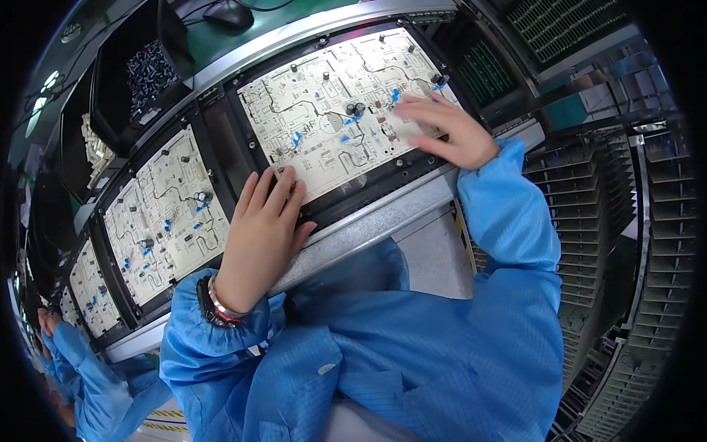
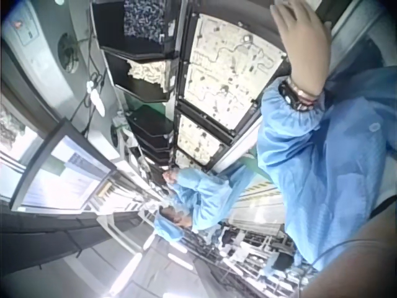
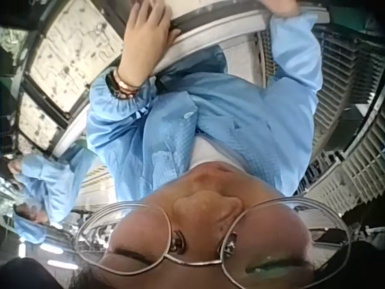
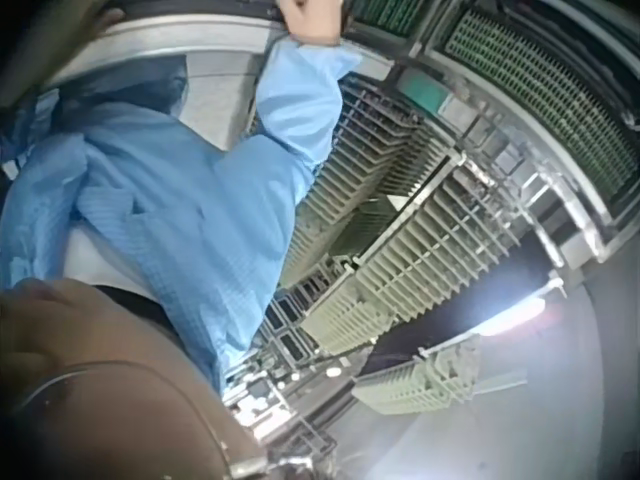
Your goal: Manual assembly of small components onto a printed circuit board template at a production station.
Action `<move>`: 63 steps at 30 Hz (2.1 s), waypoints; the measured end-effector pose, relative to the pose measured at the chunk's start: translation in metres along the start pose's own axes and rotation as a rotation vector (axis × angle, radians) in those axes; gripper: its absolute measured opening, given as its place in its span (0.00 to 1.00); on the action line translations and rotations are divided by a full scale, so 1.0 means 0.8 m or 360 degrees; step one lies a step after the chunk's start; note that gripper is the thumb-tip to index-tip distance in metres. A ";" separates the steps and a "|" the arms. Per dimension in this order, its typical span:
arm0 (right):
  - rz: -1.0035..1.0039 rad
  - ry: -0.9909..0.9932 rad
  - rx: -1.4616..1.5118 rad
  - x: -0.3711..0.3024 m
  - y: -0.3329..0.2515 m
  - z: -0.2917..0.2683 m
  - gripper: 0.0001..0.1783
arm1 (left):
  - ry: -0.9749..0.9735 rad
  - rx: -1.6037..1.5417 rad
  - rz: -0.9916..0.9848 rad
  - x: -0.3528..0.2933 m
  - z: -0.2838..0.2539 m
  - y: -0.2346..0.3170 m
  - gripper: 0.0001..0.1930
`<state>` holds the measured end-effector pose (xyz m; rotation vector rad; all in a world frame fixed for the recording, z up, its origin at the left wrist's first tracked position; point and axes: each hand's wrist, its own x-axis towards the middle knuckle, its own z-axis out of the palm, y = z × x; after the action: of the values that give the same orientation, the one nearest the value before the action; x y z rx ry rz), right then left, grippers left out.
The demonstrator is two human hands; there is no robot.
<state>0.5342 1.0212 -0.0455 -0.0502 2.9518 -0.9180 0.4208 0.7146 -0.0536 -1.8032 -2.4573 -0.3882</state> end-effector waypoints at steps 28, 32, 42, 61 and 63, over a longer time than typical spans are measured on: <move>-0.0784 0.0531 -0.0514 0.010 0.016 0.025 0.16 | 0.0151 -0.0052 -0.0082 0.040 0.007 0.023 0.10; -0.0693 0.0366 -0.0422 0.010 0.021 0.001 0.17 | -0.0045 -0.0163 -0.0218 0.037 -0.003 0.024 0.17; -0.0204 0.0109 -0.0121 -0.057 0.110 -0.059 0.15 | -0.0415 -0.0352 -0.0180 0.061 -0.105 -0.004 0.30; -0.0155 0.0546 -0.0619 -0.030 0.084 -0.063 0.09 | 0.0140 0.0078 -0.0104 0.141 0.000 -0.161 0.18; -0.0143 0.0791 -0.0586 -0.014 0.069 -0.071 0.08 | 0.0161 0.0020 -0.0081 0.144 -0.003 -0.155 0.11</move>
<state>0.5413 1.0991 -0.0294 0.0386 3.5719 -0.4232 0.2675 0.7862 -0.0478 -1.6754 -2.4352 -0.4549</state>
